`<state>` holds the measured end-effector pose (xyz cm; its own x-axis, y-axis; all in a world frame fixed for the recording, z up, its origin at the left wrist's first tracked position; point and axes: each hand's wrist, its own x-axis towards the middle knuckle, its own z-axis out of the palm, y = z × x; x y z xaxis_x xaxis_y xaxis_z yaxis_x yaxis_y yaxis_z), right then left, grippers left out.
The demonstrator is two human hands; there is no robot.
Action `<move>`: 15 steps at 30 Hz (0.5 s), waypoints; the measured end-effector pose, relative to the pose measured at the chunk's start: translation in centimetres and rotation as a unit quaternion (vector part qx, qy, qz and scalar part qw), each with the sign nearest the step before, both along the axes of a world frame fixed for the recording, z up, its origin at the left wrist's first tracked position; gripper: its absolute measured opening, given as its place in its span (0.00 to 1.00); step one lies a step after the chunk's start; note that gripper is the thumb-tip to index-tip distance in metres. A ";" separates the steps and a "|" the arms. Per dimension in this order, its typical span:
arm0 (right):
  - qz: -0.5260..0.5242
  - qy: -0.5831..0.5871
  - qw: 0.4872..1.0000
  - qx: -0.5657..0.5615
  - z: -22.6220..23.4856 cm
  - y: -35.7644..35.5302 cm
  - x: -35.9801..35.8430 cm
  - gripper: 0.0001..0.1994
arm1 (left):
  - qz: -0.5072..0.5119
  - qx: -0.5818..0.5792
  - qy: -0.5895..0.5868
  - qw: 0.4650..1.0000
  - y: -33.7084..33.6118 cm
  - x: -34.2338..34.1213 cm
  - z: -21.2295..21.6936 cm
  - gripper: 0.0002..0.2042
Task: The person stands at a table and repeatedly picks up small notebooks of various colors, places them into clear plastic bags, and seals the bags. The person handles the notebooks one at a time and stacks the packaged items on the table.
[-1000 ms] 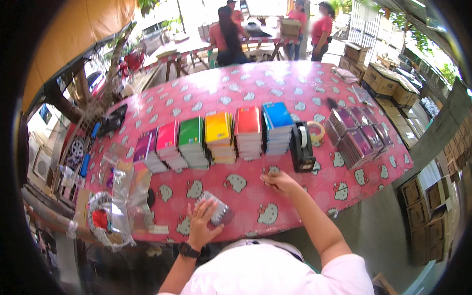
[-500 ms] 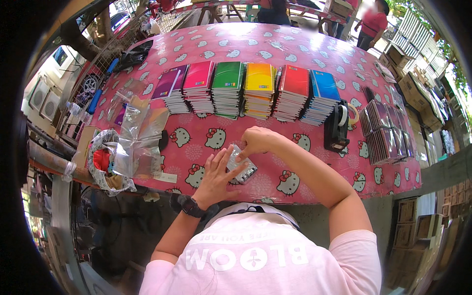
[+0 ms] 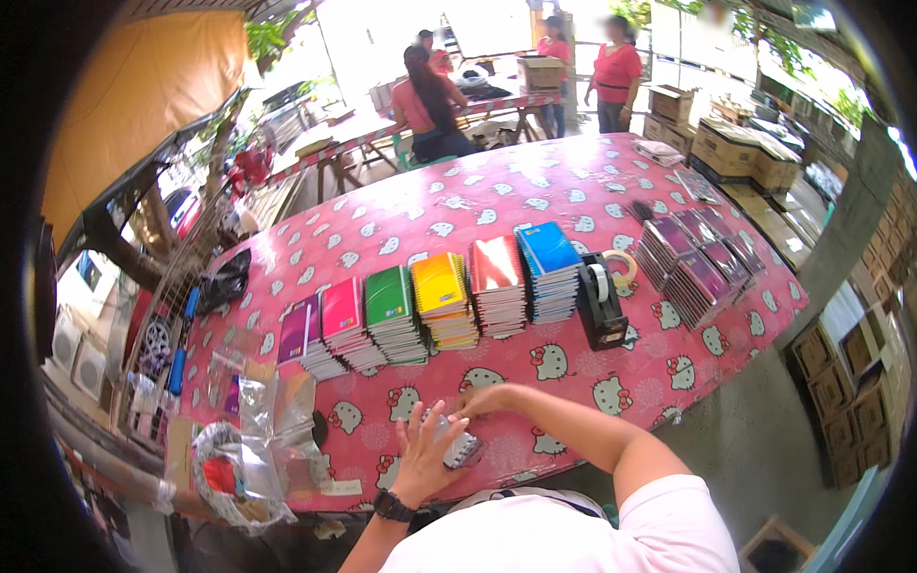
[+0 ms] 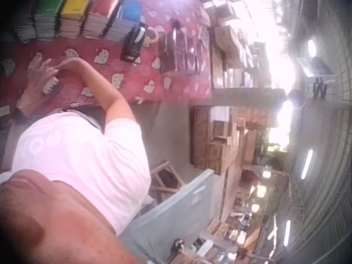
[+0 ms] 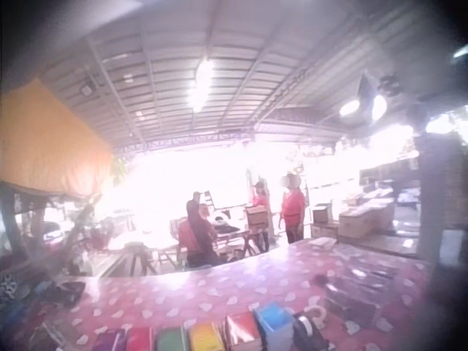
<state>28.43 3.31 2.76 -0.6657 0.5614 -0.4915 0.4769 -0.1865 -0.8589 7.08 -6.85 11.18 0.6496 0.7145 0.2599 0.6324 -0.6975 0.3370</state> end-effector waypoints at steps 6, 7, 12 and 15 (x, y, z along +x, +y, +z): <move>-0.290 0.135 0.926 0.201 -2.1 -7.4 0.5 0.23 | -0.030 0.049 0.073 0.996 1.6 -0.6 1.0 0.39; -0.354 0.156 0.894 0.226 0.5 -9.1 0.9 0.24 | -0.015 0.015 0.028 0.999 1.9 0.2 1.2 0.38; -0.364 -0.095 0.758 0.532 6.1 -17.9 3.9 0.45 | 0.120 -0.154 -0.255 0.947 2.1 9.9 1.8 0.41; -0.404 -0.188 0.708 0.548 6.3 -20.6 7.8 0.50 | 0.069 -0.360 -0.356 0.860 1.2 14.8 -1.9 0.41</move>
<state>36.22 -17.30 9.02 0.1536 0.8653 0.4771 0.8287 0.1502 -0.5392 21.90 -5.65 9.27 0.4052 0.9141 0.0158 0.1464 -0.0820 0.9858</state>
